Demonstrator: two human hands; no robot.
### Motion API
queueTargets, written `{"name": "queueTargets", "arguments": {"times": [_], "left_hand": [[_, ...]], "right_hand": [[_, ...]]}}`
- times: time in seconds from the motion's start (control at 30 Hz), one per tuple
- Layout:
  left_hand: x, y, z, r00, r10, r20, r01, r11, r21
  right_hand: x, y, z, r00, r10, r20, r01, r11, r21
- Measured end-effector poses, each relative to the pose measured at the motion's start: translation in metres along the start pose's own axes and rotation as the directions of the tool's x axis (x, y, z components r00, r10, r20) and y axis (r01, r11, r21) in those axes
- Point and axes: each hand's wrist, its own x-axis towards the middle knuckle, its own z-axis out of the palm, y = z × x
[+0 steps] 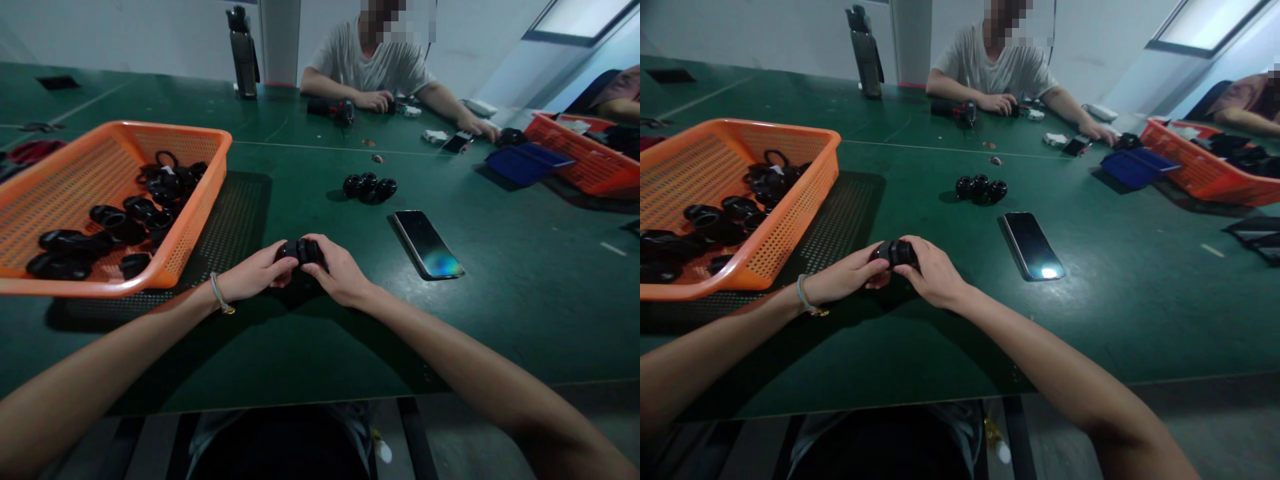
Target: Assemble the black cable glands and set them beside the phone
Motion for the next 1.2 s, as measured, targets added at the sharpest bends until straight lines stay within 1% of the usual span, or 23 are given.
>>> {"name": "queueTargets", "arguments": {"times": [0.17, 0.3, 0.4, 0.5, 0.6, 0.77, 0.8, 0.87, 0.93, 1.0, 1.07, 1.1, 1.17, 1.2], "left_hand": [[0.000, 0.003, -0.002, 0.996, 0.068, -0.066, -0.053, 0.978, 0.200], [0.000, 0.005, -0.003, 0.988, 0.105, -0.113, -0.060, 0.937, 0.345], [0.000, 0.004, -0.004, 0.982, 0.130, -0.139, -0.061, 0.907, 0.418], [0.000, 0.002, -0.003, 0.984, 0.117, -0.134, -0.046, 0.896, 0.441], [0.000, 0.002, -0.004, 0.985, 0.109, -0.136, -0.037, 0.892, 0.450], [0.001, 0.004, -0.006, 0.987, 0.112, -0.116, -0.048, 0.892, 0.449], [0.001, 0.005, -0.006, 0.988, 0.109, -0.107, -0.049, 0.891, 0.451], [0.000, 0.006, -0.004, 0.988, 0.106, -0.109, -0.046, 0.890, 0.453], [0.000, 0.006, 0.000, 0.985, 0.105, -0.135, -0.040, 0.909, 0.416], [-0.001, 0.006, 0.006, 0.983, 0.089, -0.163, -0.041, 0.960, 0.279], [-0.001, 0.006, 0.013, 0.985, 0.032, -0.171, -0.026, 0.999, 0.037], [0.000, 0.006, 0.017, 0.985, -0.020, -0.171, 0.006, 0.997, -0.080], [0.002, 0.006, 0.025, 0.972, -0.110, -0.208, 0.064, 0.974, -0.217], [0.004, 0.005, 0.028, 0.956, -0.147, -0.253, 0.084, 0.967, -0.242]], "right_hand": [[0.000, -0.007, -0.001, 0.996, 0.084, 0.008, -0.084, 0.995, 0.060], [0.000, -0.011, -0.001, 0.992, 0.129, 0.012, -0.130, 0.988, 0.081], [0.000, -0.011, 0.000, 0.987, 0.157, 0.020, -0.158, 0.984, 0.085], [-0.001, -0.011, 0.003, 0.987, 0.160, 0.010, -0.160, 0.984, 0.083], [-0.002, -0.010, 0.005, 0.989, 0.144, -0.023, -0.142, 0.987, 0.075], [0.004, -0.007, 0.002, 0.997, 0.040, -0.066, -0.039, 0.999, 0.008], [0.006, -0.006, 0.003, 0.997, 0.027, -0.079, -0.028, 1.000, -0.010], [0.010, -0.006, 0.005, 0.990, 0.041, -0.136, -0.045, 0.999, -0.026], [0.013, -0.005, 0.009, 0.970, 0.075, -0.230, -0.083, 0.996, -0.027], [0.015, -0.005, 0.013, 0.941, 0.053, -0.333, -0.079, 0.995, -0.066], [0.015, -0.005, 0.016, 0.914, -0.052, -0.402, -0.017, 0.986, -0.166], [0.015, -0.005, 0.016, 0.901, -0.120, -0.416, 0.025, 0.974, -0.226], [0.015, -0.005, 0.016, 0.880, -0.239, -0.411, 0.097, 0.937, -0.335], [0.015, -0.005, 0.015, 0.875, -0.273, -0.400, 0.117, 0.921, -0.372]]}}
